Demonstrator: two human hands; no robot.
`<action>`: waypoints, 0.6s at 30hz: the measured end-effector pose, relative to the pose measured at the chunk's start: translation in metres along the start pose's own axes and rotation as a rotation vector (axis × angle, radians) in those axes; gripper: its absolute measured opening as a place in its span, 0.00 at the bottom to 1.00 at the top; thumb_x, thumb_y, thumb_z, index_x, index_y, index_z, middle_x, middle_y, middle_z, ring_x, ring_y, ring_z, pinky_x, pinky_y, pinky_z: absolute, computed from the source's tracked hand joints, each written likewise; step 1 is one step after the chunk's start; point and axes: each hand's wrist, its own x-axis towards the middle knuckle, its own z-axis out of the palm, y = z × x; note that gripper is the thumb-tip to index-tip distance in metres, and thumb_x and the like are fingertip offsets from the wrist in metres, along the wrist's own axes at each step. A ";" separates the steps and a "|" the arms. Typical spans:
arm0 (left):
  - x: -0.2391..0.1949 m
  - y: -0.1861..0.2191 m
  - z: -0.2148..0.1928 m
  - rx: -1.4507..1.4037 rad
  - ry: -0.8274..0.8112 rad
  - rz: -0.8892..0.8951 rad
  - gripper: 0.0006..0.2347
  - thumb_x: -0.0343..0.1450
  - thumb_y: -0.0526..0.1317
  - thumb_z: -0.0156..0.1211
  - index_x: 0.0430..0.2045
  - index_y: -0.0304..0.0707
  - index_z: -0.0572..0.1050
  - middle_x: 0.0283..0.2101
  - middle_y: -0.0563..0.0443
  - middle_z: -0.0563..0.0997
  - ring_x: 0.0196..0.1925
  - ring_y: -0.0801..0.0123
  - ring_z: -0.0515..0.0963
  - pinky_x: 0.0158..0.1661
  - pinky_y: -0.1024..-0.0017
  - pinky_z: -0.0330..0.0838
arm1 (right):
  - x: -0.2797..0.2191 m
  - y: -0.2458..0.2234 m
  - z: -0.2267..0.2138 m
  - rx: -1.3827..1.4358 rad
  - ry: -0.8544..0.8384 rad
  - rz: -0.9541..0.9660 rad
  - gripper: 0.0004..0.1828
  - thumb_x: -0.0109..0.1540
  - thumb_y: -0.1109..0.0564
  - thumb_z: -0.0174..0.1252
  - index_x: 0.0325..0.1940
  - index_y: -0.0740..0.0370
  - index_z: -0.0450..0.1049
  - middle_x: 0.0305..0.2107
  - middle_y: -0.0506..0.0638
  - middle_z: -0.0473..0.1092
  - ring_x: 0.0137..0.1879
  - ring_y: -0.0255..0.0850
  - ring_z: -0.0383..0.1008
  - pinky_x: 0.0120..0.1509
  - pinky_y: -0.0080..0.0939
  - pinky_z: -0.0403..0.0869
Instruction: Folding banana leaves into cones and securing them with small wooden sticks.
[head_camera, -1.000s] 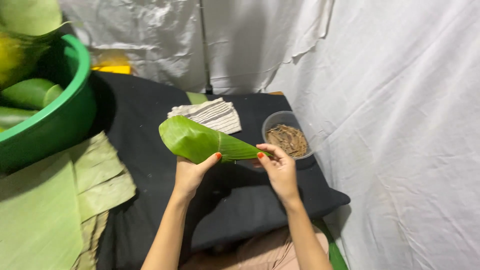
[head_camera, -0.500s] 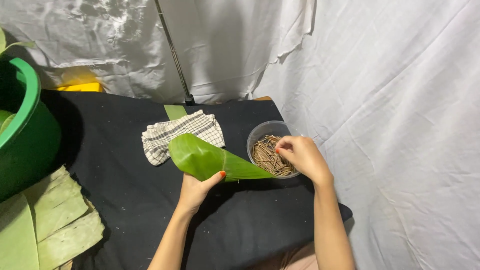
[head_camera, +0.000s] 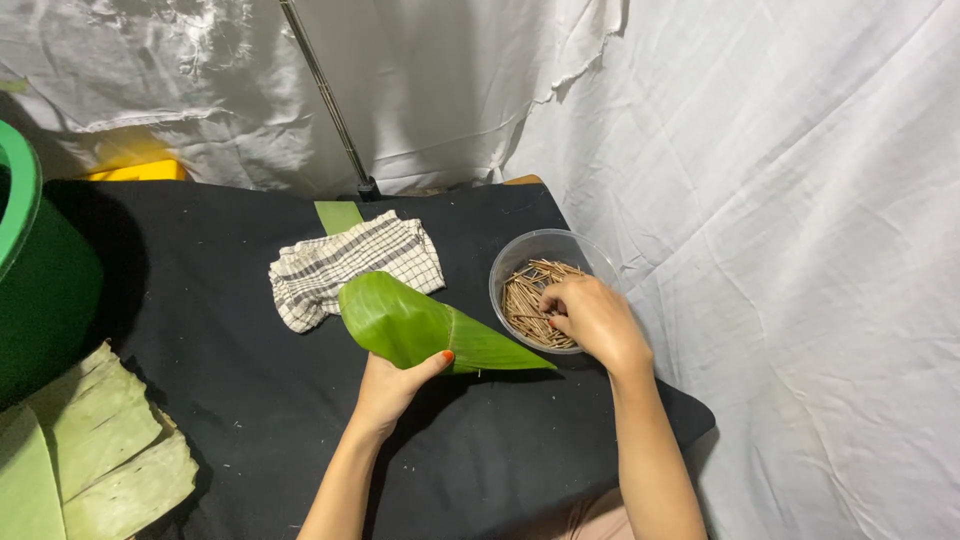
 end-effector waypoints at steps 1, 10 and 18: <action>-0.001 0.000 0.000 0.000 -0.001 -0.001 0.26 0.58 0.32 0.77 0.50 0.30 0.73 0.44 0.43 0.80 0.47 0.61 0.78 0.51 0.54 0.74 | 0.001 0.002 0.003 0.000 0.000 0.001 0.05 0.55 0.63 0.65 0.33 0.55 0.83 0.29 0.53 0.77 0.46 0.55 0.78 0.51 0.52 0.77; -0.004 0.005 0.003 0.020 -0.006 -0.028 0.26 0.59 0.31 0.76 0.50 0.29 0.72 0.44 0.42 0.80 0.47 0.60 0.77 0.51 0.52 0.74 | 0.009 0.020 0.025 -0.017 0.086 -0.058 0.06 0.54 0.60 0.65 0.22 0.56 0.78 0.23 0.53 0.73 0.40 0.52 0.77 0.45 0.49 0.76; -0.002 0.002 0.003 0.020 -0.018 -0.026 0.25 0.59 0.30 0.75 0.50 0.29 0.72 0.43 0.41 0.81 0.48 0.59 0.77 0.50 0.52 0.75 | 0.004 0.021 0.016 0.109 0.125 -0.072 0.04 0.53 0.61 0.62 0.24 0.61 0.75 0.22 0.60 0.72 0.38 0.59 0.76 0.43 0.55 0.74</action>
